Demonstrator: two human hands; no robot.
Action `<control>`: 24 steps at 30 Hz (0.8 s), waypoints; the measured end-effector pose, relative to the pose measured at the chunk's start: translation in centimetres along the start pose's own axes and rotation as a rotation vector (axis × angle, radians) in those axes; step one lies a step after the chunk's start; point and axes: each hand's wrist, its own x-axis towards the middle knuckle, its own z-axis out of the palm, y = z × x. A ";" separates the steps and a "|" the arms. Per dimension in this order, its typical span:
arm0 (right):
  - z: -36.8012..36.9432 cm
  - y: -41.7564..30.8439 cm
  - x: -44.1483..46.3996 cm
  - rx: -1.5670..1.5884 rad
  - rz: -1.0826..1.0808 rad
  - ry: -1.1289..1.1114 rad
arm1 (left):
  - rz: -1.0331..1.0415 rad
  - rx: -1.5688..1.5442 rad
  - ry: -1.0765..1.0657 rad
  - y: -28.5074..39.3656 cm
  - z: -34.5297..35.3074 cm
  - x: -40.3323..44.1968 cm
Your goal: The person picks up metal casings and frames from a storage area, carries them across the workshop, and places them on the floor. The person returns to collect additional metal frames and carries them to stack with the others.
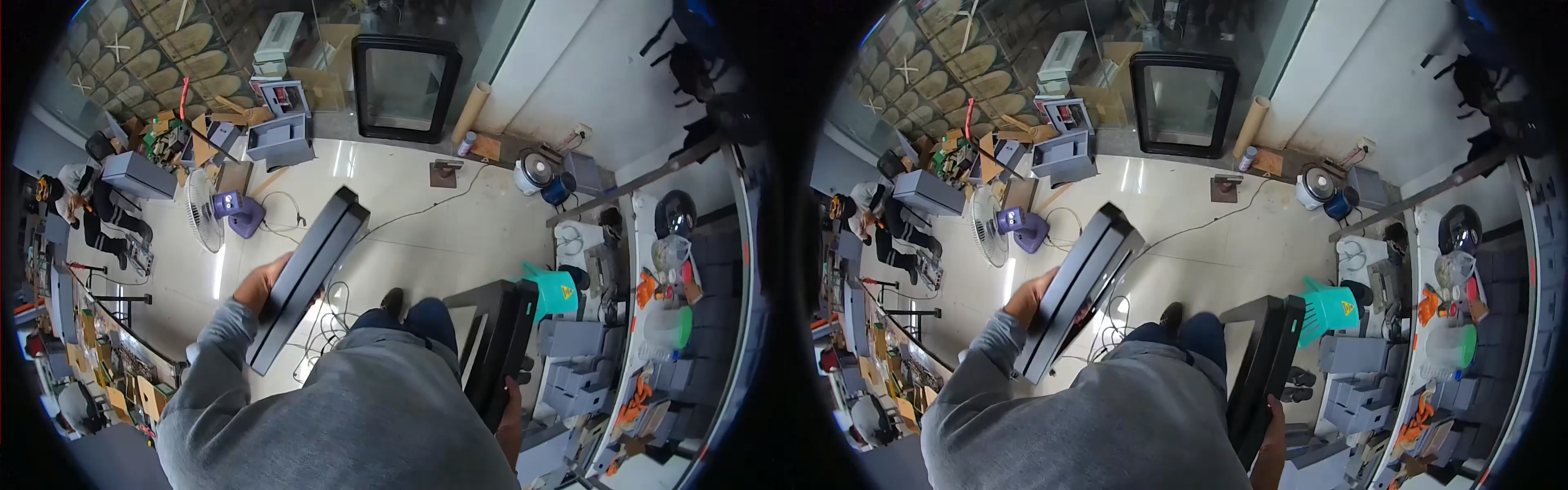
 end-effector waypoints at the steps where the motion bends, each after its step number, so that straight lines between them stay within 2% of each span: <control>1: 0.6 -1.3 0.8 0.025 -0.002 0.019 | -0.023 -0.073 0.008 2.2 -0.2 0.9; 3: 3.2 -3.8 2.3 0.021 0.017 -0.008 | -0.026 -0.224 0.069 6.1 -0.8 2.0; 6: 8.9 -8.0 3.6 -0.001 0.032 -0.138 | 0.049 -0.149 0.014 11.3 -2.8 5.6; 7: 9.1 -8.8 5.5 -0.031 0.019 -0.115 | 0.069 -0.180 0.027 13.2 -3.3 6.6; 9: 14.3 -11.5 6.7 -0.156 -0.008 -0.018 | 0.101 -0.231 0.051 17.2 -3.8 8.5; 12: 14.6 -15.8 12.9 -0.157 0.011 0.029 | 0.195 -0.231 0.142 23.3 -3.7 10.4; 13: 14.6 -17.0 15.1 -0.118 0.030 0.029 | 0.282 -0.280 0.191 24.9 -6.9 12.2; 15: 19.8 -20.4 14.7 -0.065 0.124 -0.028 | 0.344 -0.374 0.223 28.1 -16.8 15.6; 16: 22.4 -22.2 13.9 -0.041 0.169 -0.043 | 0.314 -0.337 0.132 30.2 -13.4 15.5; 17: 24.2 -23.6 14.0 -0.077 0.151 0.047 | 0.285 -0.295 0.041 32.4 -9.3 15.3; 19: 23.2 -25.1 16.5 -0.038 0.148 0.035 | 0.340 -0.362 0.054 36.0 -5.6 15.9; 24: 26.0 -27.9 18.3 -0.060 0.172 0.041 | 0.505 -0.519 0.147 41.8 -3.1 20.0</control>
